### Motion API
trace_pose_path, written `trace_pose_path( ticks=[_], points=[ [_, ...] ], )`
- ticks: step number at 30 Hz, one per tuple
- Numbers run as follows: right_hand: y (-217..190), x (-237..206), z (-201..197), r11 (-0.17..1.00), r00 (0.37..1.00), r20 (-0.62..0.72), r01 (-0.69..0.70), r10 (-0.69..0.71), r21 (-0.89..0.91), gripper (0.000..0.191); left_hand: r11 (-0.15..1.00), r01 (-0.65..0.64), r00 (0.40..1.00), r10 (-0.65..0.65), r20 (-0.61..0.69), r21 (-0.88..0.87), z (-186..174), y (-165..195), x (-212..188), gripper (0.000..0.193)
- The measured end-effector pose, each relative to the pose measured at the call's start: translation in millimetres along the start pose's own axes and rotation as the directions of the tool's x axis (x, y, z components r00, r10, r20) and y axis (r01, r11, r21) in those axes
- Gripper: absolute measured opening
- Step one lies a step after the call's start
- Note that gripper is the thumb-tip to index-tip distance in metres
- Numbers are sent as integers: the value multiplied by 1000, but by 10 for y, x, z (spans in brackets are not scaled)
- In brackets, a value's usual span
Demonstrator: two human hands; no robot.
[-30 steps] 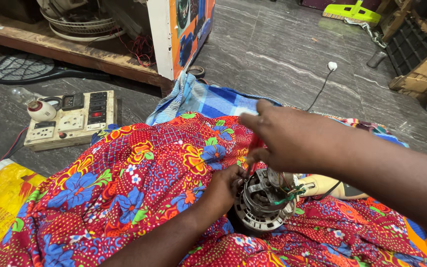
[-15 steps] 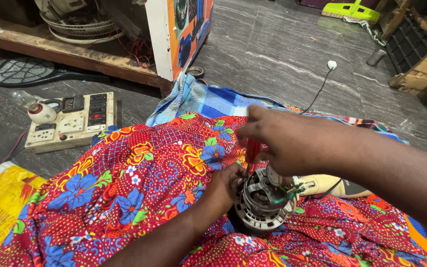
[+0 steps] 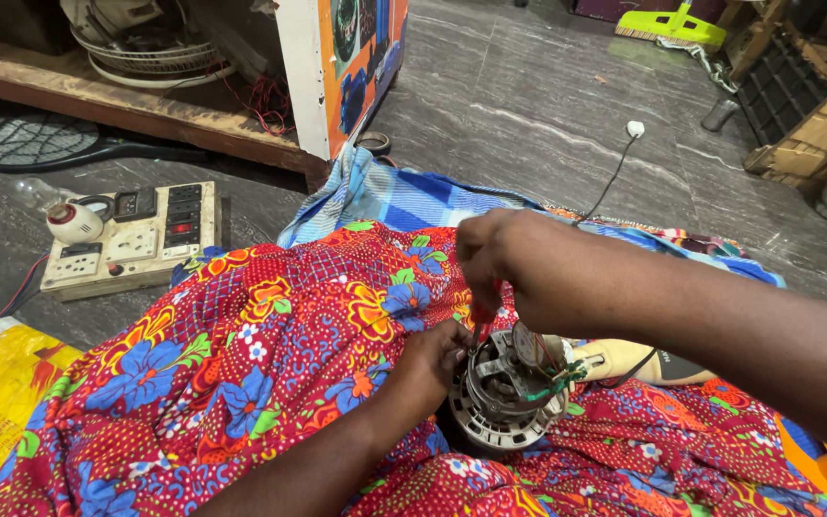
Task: The person uses a red screwdriver to adjust and tighten screws on the exposed internal components of a disassembled electrical appliance. They hold the device steady with one hand while manipulating the screwdriver with the other, working on wires and a circular metal part.
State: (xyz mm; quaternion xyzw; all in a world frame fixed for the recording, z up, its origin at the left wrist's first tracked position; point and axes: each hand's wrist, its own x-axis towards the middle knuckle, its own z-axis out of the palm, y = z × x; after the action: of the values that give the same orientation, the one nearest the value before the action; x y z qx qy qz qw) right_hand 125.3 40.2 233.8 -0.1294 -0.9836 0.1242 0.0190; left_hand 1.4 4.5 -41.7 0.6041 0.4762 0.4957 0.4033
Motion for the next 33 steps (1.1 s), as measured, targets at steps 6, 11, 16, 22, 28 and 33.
trace_pose_path(
  ticks=[6, 11, 16, 22, 28, 33],
  points=[
    [31, -69, 29, 923, 920, 96, -370, 380, -106, 10, 1000, 3, 1000, -3, 2, 23, -31, 64, -40, 12],
    [-134, -30, -3, 910, 909, 77, -400, 409, -109, 33, 998, 54, 999, -54, 9, 14, -31, 121, -42, 14],
    [-200, 10, -96, 943, 939, 106, -320, 328, -91, 36, 996, -66, 998, 67, -13, 61, -47, 120, -33, 17],
    [-117, -15, -76, 851, 830, 191, -501, 524, -160, 27, 985, 163, 986, -165, 28, 47, -41, 133, -19, 15],
    [-56, -47, -15, 946, 945, 52, -321, 323, -47, 38, 998, -11, 1000, 12, -6, 56, -39, 124, -25, 12],
    [1, -81, 32, 999, 1000, 17, -24, 24, 30, 31, 997, 70, 997, -71, 21, 33, -28, 83, -9, 14]
  ],
)
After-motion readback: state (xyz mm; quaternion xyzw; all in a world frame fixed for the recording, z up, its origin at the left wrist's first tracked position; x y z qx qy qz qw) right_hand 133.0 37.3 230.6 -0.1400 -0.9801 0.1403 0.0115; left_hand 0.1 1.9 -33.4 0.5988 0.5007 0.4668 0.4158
